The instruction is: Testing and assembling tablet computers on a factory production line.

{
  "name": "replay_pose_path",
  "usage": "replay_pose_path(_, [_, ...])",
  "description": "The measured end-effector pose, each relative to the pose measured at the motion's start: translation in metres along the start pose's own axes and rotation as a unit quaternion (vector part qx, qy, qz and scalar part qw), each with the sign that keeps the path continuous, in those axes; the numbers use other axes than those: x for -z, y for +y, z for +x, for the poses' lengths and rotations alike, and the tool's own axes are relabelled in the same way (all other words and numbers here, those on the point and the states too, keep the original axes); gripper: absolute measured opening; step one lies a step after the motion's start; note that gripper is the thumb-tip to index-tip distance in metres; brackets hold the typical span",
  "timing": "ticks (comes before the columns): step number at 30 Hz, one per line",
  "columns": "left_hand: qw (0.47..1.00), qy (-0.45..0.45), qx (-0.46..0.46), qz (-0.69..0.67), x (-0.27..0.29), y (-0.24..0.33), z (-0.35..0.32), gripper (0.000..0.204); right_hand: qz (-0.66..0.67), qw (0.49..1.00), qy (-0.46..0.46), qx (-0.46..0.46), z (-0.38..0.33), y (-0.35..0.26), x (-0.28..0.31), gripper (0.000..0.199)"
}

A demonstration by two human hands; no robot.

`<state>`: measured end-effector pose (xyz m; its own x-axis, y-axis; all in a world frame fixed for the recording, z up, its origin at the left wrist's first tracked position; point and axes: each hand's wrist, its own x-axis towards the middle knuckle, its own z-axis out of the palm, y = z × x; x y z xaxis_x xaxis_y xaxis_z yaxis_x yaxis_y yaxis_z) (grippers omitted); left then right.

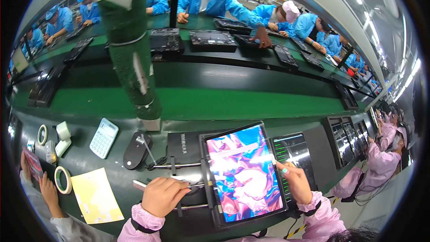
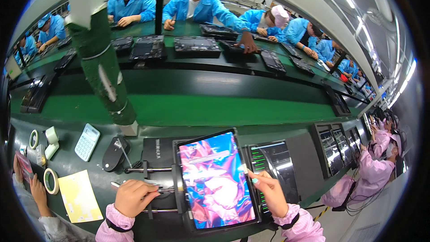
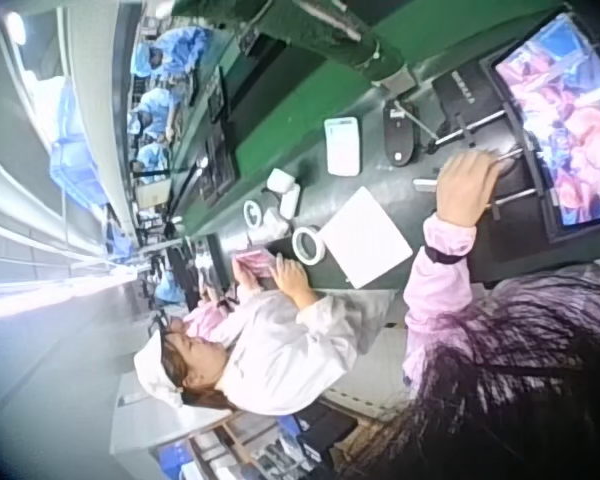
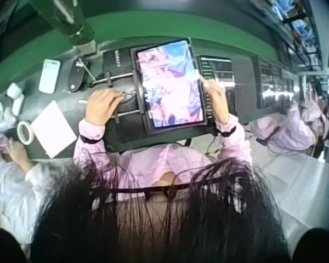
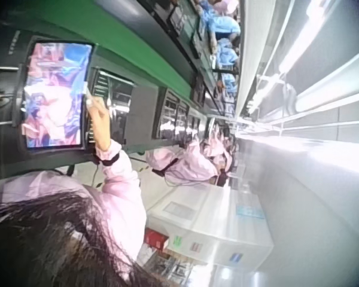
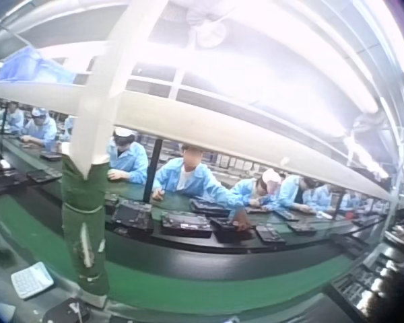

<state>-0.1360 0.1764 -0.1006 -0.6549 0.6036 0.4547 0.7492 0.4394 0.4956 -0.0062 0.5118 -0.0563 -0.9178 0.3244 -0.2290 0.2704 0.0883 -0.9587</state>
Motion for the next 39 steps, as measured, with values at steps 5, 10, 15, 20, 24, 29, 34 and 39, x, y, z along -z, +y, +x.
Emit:
replay_pose_path(5, [0.999, -0.01, 0.034, -0.006, 0.0, -0.002, 0.0, 0.016, 0.011, 0.987, -0.154, 0.053, -0.019, 0.01, -0.023, 0.089])
replay_pose_path(10, [1.0, 0.002, 0.019, 0.0, -0.002, -0.004, -0.001, 0.017, 0.046, 0.992, -0.114, 0.0, -0.022, 0.015, -0.001, 0.085])
replay_pose_path(15, [0.999, 0.02, 0.024, 0.02, -0.014, -0.006, -0.003, 0.017, -0.079, 0.977, -0.018, 0.197, -0.03, 0.01, 0.138, 0.102])
replay_pose_path(20, [0.999, 0.025, 0.032, 0.03, -0.013, -0.005, -0.001, 0.013, -0.099, 0.983, 0.048, 0.144, -0.049, 0.041, 0.296, 0.083])
replay_pose_path(24, [1.0, -0.007, 0.013, 0.017, -0.004, 0.001, 0.002, 0.013, -0.282, 0.952, 0.034, 0.115, -0.04, 0.1, 0.371, 0.09])
replay_pose_path(29, [0.999, 0.003, -0.012, 0.05, -0.004, 0.003, 0.001, 0.013, -0.103, 0.985, 0.027, 0.135, -0.014, 0.121, 0.356, 0.064])
replay_pose_path(34, [0.998, 0.025, 0.003, 0.063, -0.006, 0.016, 0.008, 0.011, -0.251, 0.838, 0.469, 0.12, -0.043, 0.131, 0.351, 0.027])
replay_pose_path(39, [0.995, 0.045, 0.011, 0.09, -0.025, 0.006, -0.008, 0.006, -0.415, 0.82, 0.394, -0.024, -0.12, 0.161, 0.199, 0.072])
